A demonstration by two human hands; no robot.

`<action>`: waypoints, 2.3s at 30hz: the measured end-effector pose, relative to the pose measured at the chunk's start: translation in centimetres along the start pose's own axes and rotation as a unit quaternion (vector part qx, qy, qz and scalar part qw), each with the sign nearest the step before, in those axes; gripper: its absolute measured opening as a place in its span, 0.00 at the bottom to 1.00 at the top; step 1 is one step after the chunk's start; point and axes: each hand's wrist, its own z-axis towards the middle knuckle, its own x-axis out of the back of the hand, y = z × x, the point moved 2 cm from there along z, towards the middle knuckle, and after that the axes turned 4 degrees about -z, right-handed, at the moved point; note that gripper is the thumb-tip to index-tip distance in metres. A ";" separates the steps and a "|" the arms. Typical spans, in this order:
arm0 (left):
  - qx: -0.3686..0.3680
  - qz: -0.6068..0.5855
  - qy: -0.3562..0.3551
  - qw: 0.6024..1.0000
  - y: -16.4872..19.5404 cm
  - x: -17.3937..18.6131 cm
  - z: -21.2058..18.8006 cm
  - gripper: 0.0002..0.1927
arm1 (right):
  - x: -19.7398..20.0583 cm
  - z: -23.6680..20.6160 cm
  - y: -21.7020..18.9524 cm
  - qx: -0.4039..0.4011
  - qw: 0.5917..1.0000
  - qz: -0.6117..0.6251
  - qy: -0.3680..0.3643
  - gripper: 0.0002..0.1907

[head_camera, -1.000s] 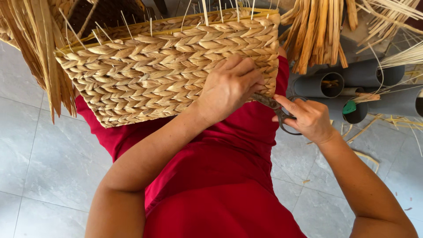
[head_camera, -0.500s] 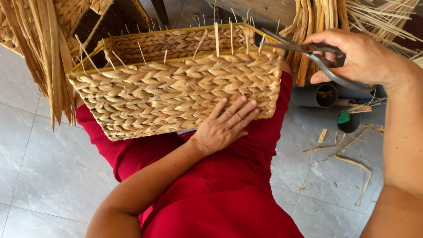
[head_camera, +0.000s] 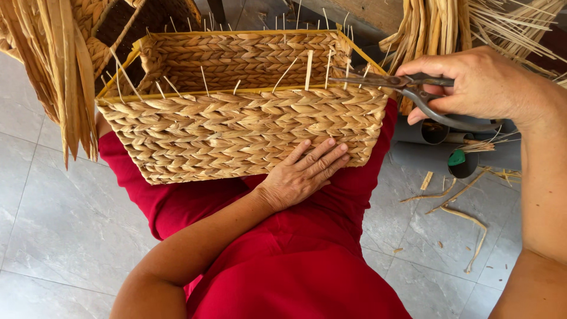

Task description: The person trims the protruding woven strands along the rim of a rectangular basket using shears. They rotate the basket to access different sides and continue cutting the excess material flush with the edge.

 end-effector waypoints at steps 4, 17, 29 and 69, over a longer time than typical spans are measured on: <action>0.008 -0.003 0.012 1.000 0.1 0.1 0.1 0.35 | 0.4 -1.4 -0.6 -0.044 0.997 -0.066 -0.007 0.36; 0.013 -0.027 -0.006 1.000 0.1 0.5 0.3 0.38 | 0.5 0.3 -0.8 -0.022 1.000 0.004 -0.021 0.47; 0.012 -0.059 -0.009 0.998 -0.6 1.0 0.2 0.37 | 2.4 3.3 -5.5 0.026 1.000 -0.011 0.012 0.43; 0.016 -0.212 0.038 0.976 -1.7 1.7 -1.8 0.33 | 3.8 3.7 -11.9 0.021 0.996 -0.036 0.074 0.39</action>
